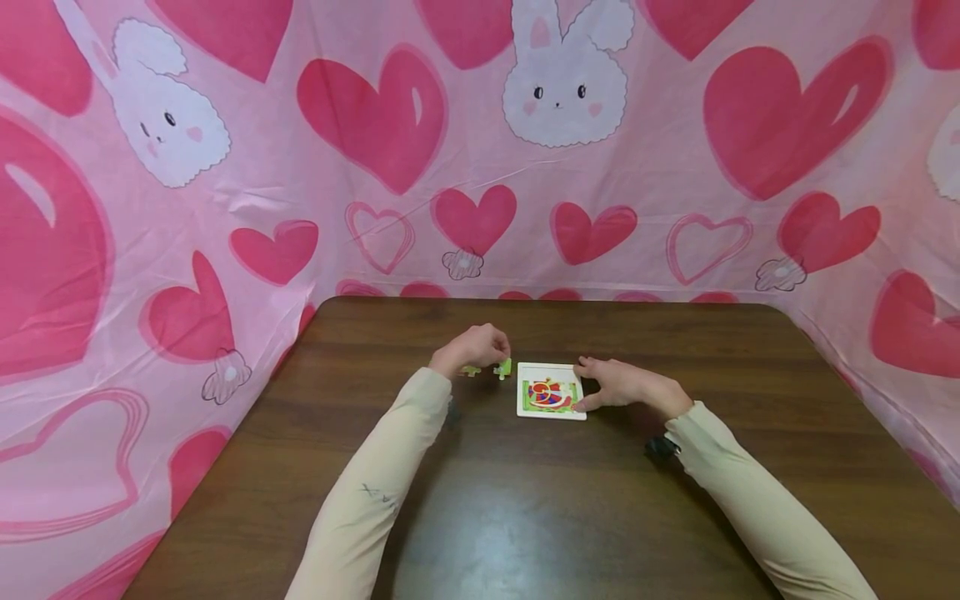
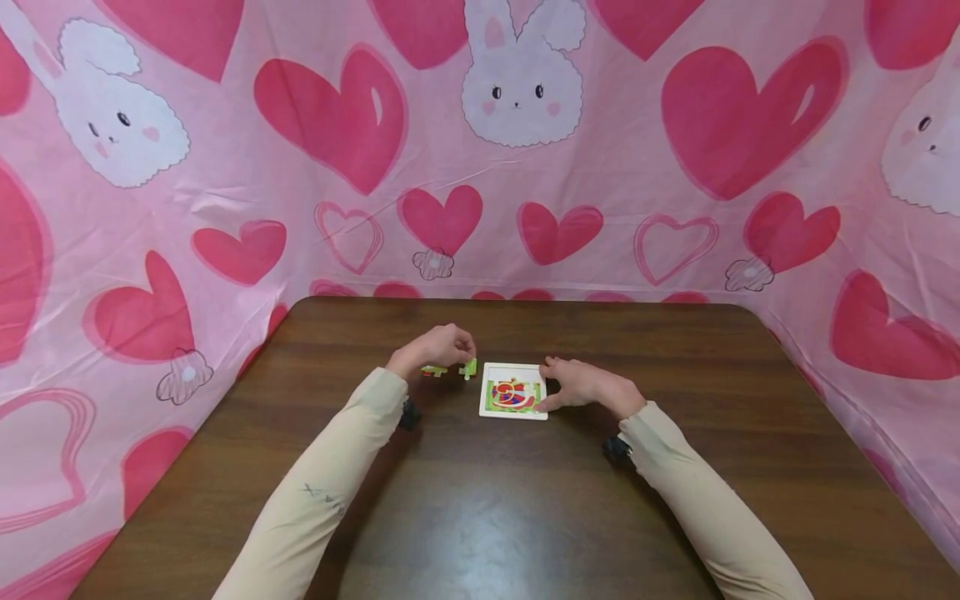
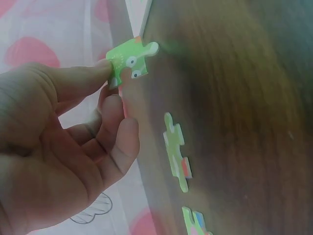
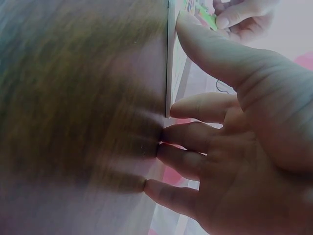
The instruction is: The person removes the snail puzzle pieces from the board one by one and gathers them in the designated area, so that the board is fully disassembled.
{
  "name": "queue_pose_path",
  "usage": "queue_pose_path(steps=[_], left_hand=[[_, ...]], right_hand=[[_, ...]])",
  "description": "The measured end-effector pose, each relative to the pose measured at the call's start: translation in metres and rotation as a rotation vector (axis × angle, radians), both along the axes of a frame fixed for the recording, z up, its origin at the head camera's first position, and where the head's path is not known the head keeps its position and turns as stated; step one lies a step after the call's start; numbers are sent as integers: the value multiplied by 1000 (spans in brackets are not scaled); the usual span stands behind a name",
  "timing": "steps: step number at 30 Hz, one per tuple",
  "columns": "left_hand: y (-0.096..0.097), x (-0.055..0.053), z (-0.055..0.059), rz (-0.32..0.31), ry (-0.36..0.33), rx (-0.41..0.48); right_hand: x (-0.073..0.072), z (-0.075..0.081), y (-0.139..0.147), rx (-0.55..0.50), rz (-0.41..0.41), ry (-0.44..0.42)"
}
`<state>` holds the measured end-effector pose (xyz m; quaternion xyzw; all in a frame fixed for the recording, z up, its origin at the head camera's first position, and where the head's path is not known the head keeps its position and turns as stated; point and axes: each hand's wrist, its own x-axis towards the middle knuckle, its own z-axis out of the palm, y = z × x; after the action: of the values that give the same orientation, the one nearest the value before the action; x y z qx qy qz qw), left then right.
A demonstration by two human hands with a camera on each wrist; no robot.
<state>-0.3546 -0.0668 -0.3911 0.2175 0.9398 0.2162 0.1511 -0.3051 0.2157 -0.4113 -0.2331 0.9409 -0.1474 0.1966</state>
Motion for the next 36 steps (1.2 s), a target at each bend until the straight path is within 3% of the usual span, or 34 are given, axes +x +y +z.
queue_pose_path(steps=[23,30,36], left_hand=[[-9,-7,-13,42,49,12],[-7,0,-13,50,56,15],[-1,8,-11,13,84,25]], right_hand=[[1,1,1,4,11,2],[1,1,1,2,8,3],[1,1,0,-2,0,-5]])
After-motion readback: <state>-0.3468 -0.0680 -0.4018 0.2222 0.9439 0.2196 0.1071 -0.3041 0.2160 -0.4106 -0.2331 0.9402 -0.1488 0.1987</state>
